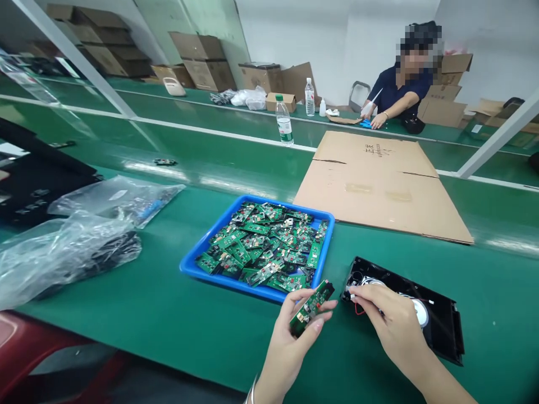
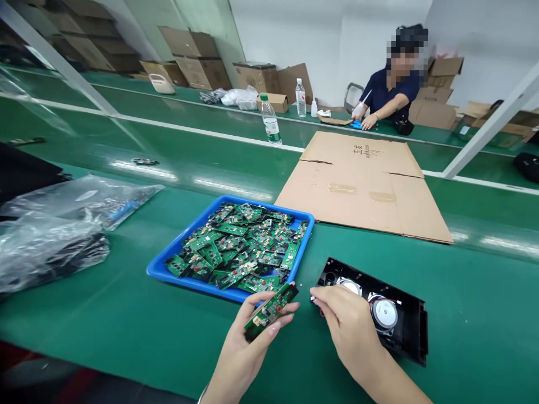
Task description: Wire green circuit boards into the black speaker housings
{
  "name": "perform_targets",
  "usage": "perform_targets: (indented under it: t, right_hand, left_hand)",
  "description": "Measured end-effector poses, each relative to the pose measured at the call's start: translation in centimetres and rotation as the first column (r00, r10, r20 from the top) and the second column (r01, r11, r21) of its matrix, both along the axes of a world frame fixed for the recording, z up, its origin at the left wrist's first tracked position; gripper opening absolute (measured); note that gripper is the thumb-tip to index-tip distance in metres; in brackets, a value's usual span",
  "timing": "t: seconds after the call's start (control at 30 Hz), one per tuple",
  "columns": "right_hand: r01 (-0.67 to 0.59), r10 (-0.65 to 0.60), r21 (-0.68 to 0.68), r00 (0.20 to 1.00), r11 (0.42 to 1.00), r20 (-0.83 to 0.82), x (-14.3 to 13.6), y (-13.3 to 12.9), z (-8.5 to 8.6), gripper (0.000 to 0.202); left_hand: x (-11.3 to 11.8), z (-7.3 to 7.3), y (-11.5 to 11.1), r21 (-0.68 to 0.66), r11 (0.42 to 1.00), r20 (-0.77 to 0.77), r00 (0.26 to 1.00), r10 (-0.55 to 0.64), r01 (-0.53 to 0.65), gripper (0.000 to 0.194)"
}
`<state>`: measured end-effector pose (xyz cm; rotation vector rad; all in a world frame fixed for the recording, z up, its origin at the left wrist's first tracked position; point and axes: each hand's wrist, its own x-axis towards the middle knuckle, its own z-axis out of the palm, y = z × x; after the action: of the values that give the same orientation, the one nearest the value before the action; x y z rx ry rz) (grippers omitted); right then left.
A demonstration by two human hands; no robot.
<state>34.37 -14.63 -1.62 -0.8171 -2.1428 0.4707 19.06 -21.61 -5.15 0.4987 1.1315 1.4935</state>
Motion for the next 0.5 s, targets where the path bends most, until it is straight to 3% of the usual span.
perform_targets:
  t: [0.2,0.33,0.5]
  right_hand:
    - [0.046,-0.046,0.010,0.999,0.999,-0.007,-0.2,-1.0,-0.7,0.011]
    - [0.091,-0.089,0.062,0.995,0.994,-0.039,-1.2,-2.2,-1.5,0.015]
    - [0.138,-0.121,0.135,0.984,0.981,-0.129,-2.3,-3.5,-2.1,0.017]
  left_hand:
    - [1.5,-0.4,0.3,0.052,0.998,0.243,0.970,0.013,-0.027,0.027]
    - [2.6,-0.7,0.1,0.098,0.993,0.240,0.970,0.036,-0.061,0.036]
    - [3.2,-1.6,-0.6,0.111,0.994,0.225,0.974,-0.021,-0.004,0.040]
